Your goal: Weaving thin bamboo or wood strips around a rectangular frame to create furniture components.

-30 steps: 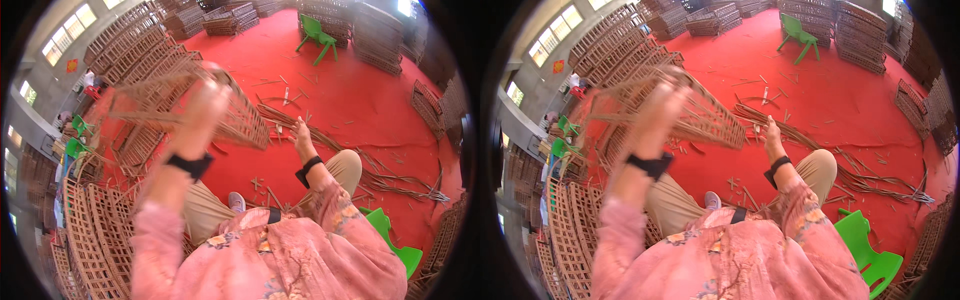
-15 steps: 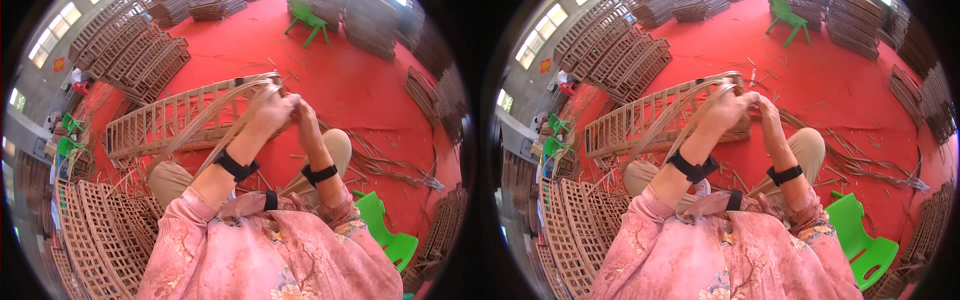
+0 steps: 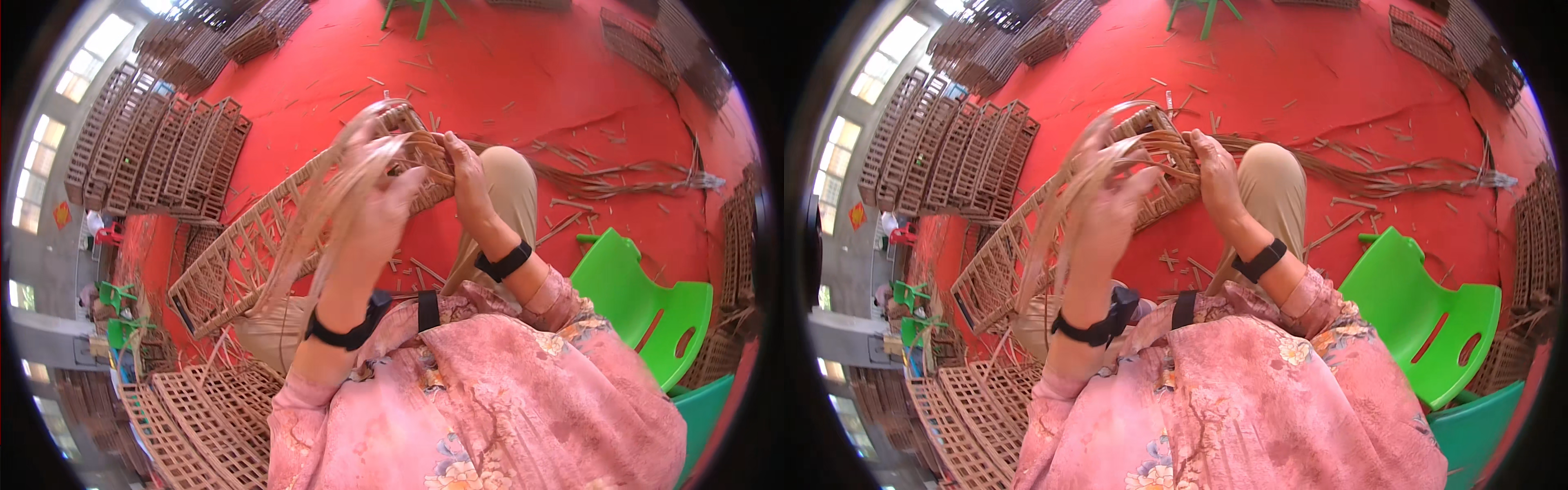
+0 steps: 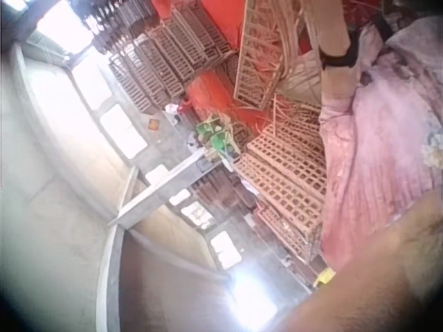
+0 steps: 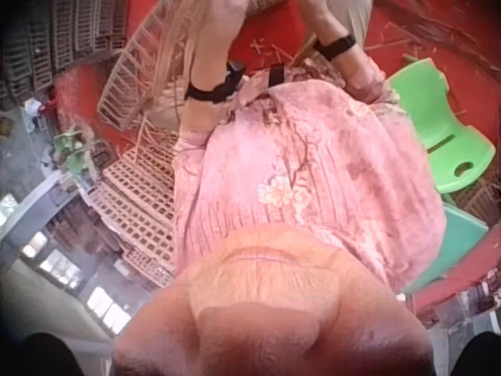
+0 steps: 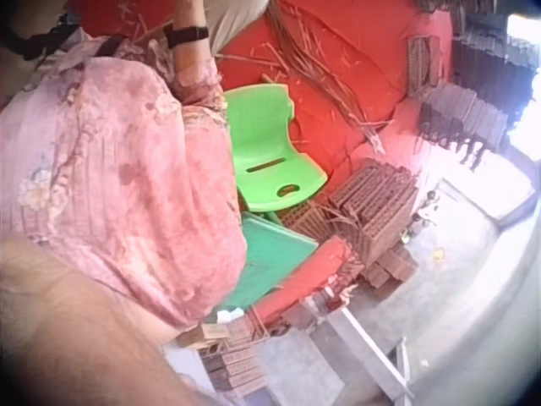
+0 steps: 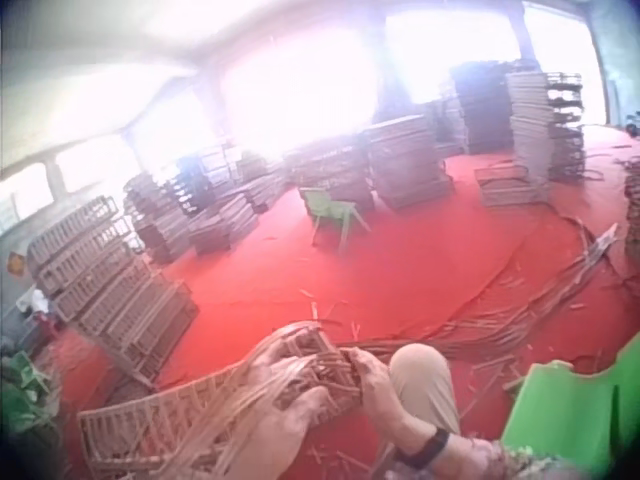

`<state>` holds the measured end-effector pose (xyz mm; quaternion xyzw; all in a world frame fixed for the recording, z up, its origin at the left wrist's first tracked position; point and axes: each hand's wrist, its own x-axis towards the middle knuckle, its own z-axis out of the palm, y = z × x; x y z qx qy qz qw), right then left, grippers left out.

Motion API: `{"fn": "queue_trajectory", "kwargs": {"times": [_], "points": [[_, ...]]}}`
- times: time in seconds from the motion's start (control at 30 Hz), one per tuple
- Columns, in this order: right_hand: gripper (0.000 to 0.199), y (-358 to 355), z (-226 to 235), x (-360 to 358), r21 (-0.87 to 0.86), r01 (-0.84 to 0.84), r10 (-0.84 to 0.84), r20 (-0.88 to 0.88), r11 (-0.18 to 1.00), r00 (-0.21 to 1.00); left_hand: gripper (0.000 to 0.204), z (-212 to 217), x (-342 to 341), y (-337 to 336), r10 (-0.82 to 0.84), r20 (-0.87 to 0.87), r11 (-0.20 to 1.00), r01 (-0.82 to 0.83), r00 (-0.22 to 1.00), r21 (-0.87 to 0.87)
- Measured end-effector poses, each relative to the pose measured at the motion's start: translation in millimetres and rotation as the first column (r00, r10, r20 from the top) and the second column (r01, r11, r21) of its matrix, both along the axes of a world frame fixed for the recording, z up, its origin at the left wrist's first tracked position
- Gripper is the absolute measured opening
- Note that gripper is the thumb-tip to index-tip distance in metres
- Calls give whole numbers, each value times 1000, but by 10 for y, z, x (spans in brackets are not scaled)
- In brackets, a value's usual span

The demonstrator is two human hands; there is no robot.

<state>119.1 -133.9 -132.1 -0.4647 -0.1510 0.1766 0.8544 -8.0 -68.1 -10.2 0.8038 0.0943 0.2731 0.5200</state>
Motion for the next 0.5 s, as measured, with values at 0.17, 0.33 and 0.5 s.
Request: {"fn": "queue_trajectory", "kwargs": {"times": [0.17,0.33,0.5], "points": [[47,-3,30,19,-97,62,-55,69,993,996,47,45,-693,304,157,-231,967,-198,960,-163],[40,-100,223,40,-66,-4,14,157,998,987,30,52,-1267,258,123,-361,941,-224,924,-254],[31,-151,402,117,-93,-51,69,201,994,977,29,-93,-1710,432,204,-429,892,-348,880,-289]]}}
